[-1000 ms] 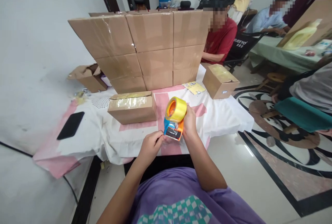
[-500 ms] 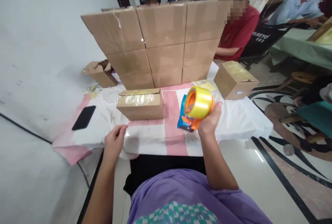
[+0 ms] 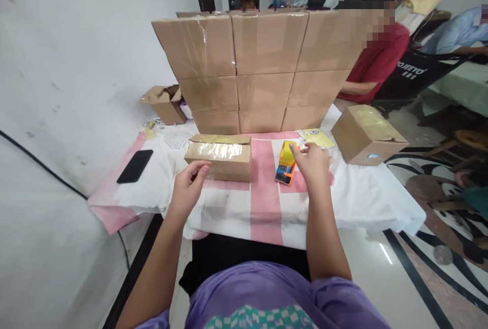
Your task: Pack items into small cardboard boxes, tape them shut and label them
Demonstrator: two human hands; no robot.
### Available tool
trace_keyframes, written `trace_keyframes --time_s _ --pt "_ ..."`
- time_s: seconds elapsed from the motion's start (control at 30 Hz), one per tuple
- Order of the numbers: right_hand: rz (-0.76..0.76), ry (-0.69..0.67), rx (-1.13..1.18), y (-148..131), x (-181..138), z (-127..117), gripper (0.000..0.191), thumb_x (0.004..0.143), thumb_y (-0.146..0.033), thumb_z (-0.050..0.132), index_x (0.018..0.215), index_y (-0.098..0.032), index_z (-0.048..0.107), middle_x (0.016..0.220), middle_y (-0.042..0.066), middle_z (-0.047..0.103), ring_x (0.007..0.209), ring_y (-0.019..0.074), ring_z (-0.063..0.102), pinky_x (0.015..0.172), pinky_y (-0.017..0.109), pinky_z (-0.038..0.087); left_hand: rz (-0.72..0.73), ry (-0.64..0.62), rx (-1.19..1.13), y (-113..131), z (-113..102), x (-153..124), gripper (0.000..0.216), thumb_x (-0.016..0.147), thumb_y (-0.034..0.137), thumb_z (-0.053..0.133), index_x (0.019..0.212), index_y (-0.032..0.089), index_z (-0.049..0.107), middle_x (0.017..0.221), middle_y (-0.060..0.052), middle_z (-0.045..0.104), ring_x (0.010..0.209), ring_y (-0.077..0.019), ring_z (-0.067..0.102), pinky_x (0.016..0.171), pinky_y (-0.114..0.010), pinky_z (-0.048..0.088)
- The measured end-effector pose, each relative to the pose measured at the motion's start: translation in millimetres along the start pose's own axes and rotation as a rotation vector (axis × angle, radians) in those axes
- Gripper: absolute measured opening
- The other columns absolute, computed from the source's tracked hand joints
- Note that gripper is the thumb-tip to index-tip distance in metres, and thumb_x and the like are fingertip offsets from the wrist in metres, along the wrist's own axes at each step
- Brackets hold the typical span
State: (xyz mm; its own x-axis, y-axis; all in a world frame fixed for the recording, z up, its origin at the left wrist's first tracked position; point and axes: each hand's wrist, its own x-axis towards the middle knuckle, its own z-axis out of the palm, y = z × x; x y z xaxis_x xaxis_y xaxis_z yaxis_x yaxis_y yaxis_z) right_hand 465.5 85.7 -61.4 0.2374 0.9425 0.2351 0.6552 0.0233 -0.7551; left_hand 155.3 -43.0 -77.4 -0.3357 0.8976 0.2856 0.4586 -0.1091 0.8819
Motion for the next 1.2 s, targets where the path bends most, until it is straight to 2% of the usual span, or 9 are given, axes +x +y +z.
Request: trace_keyframes --time_s 0.17,0.23,0.3,0.4,0.5,0.7,0.83,1.03,1.2 --pt "-0.755 -0.420 0.221 -93 -54 3 0.022 0.090 -0.040 0.076 0.106 -0.026 0.078 0.142 0.009 0.062 0.133 0.0311 0.050 0.113 0.051 0.040 0.043 -0.089 0.047 11 5 -12 0.032 0.097 0.047 0.061 0.106 0.021 0.075 0.089 -0.003 0.072 0.076 -0.0148 0.060 0.068 -0.025 0.046" --pt "-0.909 -0.528 0.164 -118 -70 12 0.006 0.090 -0.031 0.076 0.091 -0.025 0.078 0.142 0.008 0.059 0.135 0.0319 0.045 0.112 0.053 0.037 0.088 -0.085 0.023 15 6 -17 0.031 0.097 0.047 0.061 0.104 0.021 0.076 0.090 -0.004 0.072 0.080 -0.0156 0.062 0.070 -0.025 0.048" --pt "-0.988 -0.554 0.155 -133 -73 19 0.012 0.094 -0.023 0.070 0.082 -0.023 0.075 0.134 0.008 0.061 0.132 0.0304 0.046 0.111 0.052 0.035 0.094 -0.069 -0.029 18 3 -22 0.034 0.095 0.048 0.062 0.111 0.020 0.074 0.079 -0.002 0.066 0.071 -0.0140 0.057 0.064 -0.025 0.045" --pt "-0.953 -0.458 0.303 -149 -55 25 0.014 0.096 -0.021 0.063 0.086 -0.022 0.074 0.123 0.008 0.061 0.125 0.0279 0.050 0.109 0.050 0.036 -0.016 -0.083 -0.089 15 -5 -30 0.059 0.092 0.047 0.068 0.144 0.022 0.057 0.058 0.008 0.042 0.052 -0.0100 0.038 0.054 -0.023 0.034" --pt "-0.817 -0.439 0.476 -169 -24 40 0.010 0.090 -0.024 0.067 0.085 -0.020 0.074 0.113 0.005 0.062 0.118 0.0259 0.055 0.108 0.046 0.040 -0.123 -0.054 -0.087 1 -18 -37 0.074 0.092 0.046 0.068 0.156 0.019 0.043 0.055 0.012 0.027 0.049 -0.0086 0.028 0.053 -0.022 0.029" --pt "-0.549 -0.952 0.572 -205 12 121 0.014 0.070 -0.028 0.079 0.063 -0.019 0.072 0.058 -0.002 0.062 0.064 0.0149 0.056 0.066 0.029 0.046 -0.020 0.116 0.089 -27 -44 -20 0.072 0.093 0.034 0.060 0.160 0.022 0.039 0.055 0.012 0.030 0.051 -0.0100 0.029 0.056 -0.023 0.033" --pt "-0.469 -0.870 0.368 -209 25 169 0.021 0.055 -0.013 0.084 0.051 -0.020 0.064 0.044 -0.006 0.053 0.053 0.0121 0.051 0.061 0.027 0.044 0.065 0.086 0.322 -36 -42 18 0.069 0.091 0.025 0.054 0.158 0.022 0.044 0.055 0.011 0.036 0.051 -0.0099 0.033 0.063 -0.023 0.038" --pt "-0.535 -0.899 0.041 -194 25 200 0.021 0.068 -0.011 0.075 0.054 -0.020 0.064 0.059 0.003 0.061 0.071 0.0214 0.061 0.077 0.037 0.050 0.120 0.027 0.501 -59 -27 45 0.049 0.089 0.022 0.052 0.134 0.023 0.071 0.062 0.002 0.057 0.056 -0.0121 0.046 0.065 -0.025 0.039" --pt "-0.651 -0.558 -0.080 -202 22 189 0.017 0.073 -0.008 0.077 0.084 -0.016 0.068 0.115 0.014 0.064 0.113 0.0317 0.058 0.099 0.048 0.049 0.095 0.062 0.466 -68 -22 38 0.046 0.091 0.021 0.052 0.133 0.021 0.071 0.061 0.003 0.057 0.053 -0.0104 0.046 0.063 -0.024 0.039"
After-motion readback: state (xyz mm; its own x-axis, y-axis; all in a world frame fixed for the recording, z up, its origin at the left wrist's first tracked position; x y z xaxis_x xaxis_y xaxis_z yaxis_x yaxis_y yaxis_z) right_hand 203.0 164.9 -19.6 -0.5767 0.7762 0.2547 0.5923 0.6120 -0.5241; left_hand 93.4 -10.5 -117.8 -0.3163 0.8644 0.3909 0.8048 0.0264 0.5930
